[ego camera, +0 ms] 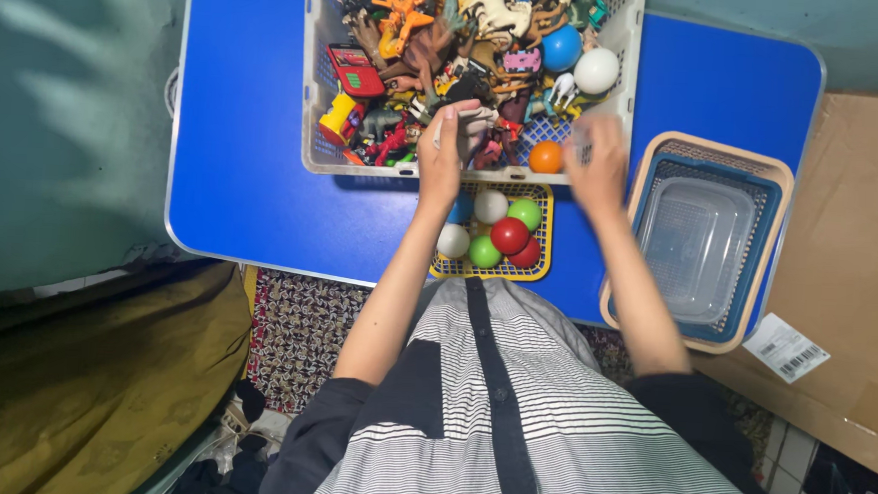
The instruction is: The person picks up plastic balls and small toy figures from a large bin, wipes each one with a cloth, and places the balls into a yellow basket and the toy figures onto a blue table.
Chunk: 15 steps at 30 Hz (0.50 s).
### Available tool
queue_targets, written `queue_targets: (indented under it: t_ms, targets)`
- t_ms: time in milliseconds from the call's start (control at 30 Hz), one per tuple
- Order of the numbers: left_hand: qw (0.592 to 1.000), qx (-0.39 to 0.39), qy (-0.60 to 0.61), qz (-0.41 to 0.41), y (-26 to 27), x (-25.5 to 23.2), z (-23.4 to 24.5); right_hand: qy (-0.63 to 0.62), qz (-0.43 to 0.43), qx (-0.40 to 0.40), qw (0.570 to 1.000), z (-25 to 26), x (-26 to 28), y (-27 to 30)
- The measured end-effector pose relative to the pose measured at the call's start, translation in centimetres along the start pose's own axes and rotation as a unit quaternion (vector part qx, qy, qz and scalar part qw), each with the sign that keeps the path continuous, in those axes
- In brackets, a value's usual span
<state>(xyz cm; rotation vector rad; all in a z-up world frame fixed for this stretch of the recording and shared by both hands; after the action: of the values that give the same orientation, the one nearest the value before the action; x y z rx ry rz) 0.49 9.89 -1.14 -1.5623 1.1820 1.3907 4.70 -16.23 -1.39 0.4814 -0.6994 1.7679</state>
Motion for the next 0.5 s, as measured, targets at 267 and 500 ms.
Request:
queue_targets:
  t_ms: [267,500]
  targets:
    - [0.993,0.031,0.091,0.062,-0.3,2.4,0.1,0.205,0.065,0.07,0.974,-3.8,-5.3,-9.1]
    - [1.0,0.013,0.004,0.016,-1.0,4.0,0.7,0.056,0.038,-0.037,0.997,-1.7,-1.4,-6.7]
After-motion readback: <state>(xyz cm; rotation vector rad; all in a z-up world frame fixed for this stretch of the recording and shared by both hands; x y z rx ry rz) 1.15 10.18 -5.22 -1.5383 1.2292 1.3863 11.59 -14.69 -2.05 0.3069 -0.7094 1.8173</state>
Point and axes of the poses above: each hand's wrist, its own y-axis away from the middle knuckle, its own z-axis out of the back of the hand, x = y × z, the point moved 8 cm from there along -y, towards the middle knuckle, and after that the axes turned 4 degrees about -y, right-handed, at the moved point
